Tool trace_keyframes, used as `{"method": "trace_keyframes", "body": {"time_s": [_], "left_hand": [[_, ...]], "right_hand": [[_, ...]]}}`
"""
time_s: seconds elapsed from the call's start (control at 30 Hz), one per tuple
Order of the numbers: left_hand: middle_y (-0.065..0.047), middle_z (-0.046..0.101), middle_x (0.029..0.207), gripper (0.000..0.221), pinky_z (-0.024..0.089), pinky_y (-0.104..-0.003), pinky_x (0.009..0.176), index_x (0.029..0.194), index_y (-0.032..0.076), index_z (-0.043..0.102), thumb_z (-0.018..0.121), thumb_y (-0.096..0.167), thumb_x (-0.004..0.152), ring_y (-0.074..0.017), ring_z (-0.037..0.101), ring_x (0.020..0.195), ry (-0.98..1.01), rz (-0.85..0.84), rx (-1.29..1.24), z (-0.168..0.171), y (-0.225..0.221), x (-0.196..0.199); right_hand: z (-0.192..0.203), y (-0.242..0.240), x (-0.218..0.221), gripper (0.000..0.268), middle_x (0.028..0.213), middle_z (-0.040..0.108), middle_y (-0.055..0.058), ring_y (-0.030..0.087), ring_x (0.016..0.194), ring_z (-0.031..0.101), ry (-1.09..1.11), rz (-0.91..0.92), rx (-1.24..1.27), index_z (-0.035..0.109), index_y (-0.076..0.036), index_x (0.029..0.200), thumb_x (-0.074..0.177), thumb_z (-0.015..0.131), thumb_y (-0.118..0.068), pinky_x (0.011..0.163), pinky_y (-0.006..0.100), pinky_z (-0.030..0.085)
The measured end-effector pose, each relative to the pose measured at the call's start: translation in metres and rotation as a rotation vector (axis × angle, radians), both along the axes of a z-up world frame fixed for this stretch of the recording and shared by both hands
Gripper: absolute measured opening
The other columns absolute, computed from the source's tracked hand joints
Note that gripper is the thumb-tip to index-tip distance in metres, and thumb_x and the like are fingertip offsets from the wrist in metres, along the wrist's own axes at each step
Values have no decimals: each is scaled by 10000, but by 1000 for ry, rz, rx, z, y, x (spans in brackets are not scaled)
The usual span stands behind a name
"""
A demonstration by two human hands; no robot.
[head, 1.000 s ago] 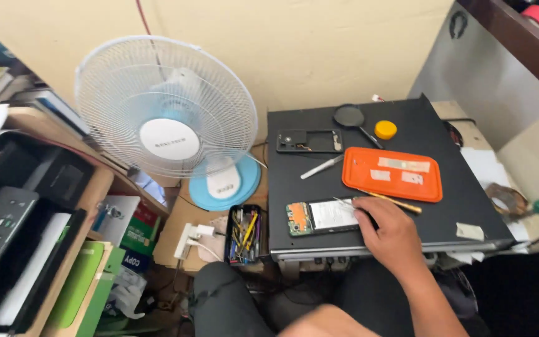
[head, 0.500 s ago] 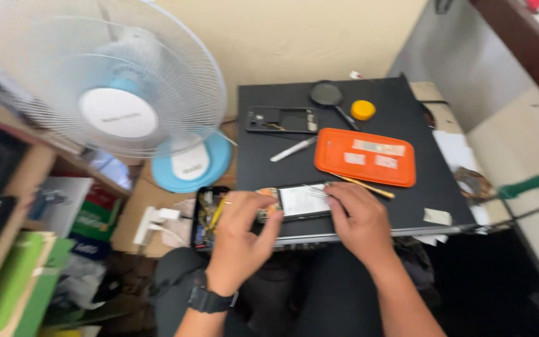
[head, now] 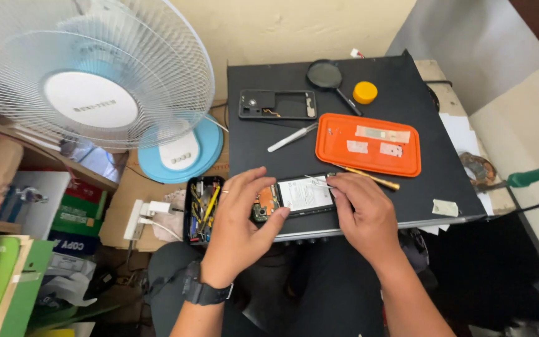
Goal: Disassembling a smartphone by prying open the back casing and removing the internal battery.
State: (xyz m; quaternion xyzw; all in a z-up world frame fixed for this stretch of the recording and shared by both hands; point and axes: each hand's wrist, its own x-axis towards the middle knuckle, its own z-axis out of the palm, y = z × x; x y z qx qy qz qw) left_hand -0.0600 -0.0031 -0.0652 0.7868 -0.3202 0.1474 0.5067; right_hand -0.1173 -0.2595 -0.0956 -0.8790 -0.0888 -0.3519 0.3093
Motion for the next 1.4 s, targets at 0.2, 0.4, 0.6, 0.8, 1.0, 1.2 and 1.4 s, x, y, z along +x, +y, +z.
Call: {"method": "trace_keyframes", "body": {"time_s": [0.2,0.4,0.6,0.8,1.0,1.2,1.4], "left_hand": [[-287,785,1367,428,561,-670,1097,1356,-12,798,894,145,970,-583,694,1349,30,23,-52,-10,2,0],[-322,724,1449,516,455,-749,1179,1376,-18,790,940,157,914,-658,588,1426,38,33,-31,-11,5,-2],[-339,405,1749,865,230,-816,1276,1644,58,556,941,304,909,-645,232,1655,227,-48,186,-2,20,3],[-169,486,1744,904,343,-696,1305,1753,84,419,885,260,999,-491,277,1704,247,-156,383,1,34,16],[-123,552,1591,930,385,-655,1177,1757,134,425,914,188,968,-442,438,1455,259,-205,396,7,34,22],[-137,477,1637,985,381,-635,1195,1798,146,359,912,180,984,-417,438,1427,214,-181,415,5,31,19],[-133,472,1605,982,374,-598,1232,1806,154,360,904,174,989,-384,433,1428,220,-149,441,6,30,15]], "right_hand": [[4,1,-1,191,1124,858,156,438,1176,823,13,6,-21,867,-19,1220,1082,752,44,1044,555,655],[8,3,-2,163,1117,861,159,441,1157,826,6,11,-42,867,-10,1209,1096,761,41,1034,548,656],[12,6,-4,154,1166,856,184,419,1154,819,22,16,-62,851,33,1222,1117,746,69,1069,525,653],[11,6,-8,149,1202,848,185,361,1131,817,15,0,-44,821,63,1249,1137,725,88,1087,469,658],[2,0,-16,201,1276,829,205,316,1195,818,7,-112,168,743,73,1367,1176,687,39,1094,405,660],[-5,-5,-17,277,1303,825,217,292,1234,822,14,-151,312,686,70,1442,1179,686,-14,1113,379,665],[-5,-6,-16,263,1305,832,215,300,1236,830,18,-152,308,696,58,1423,1170,694,-11,1089,378,678]]}}
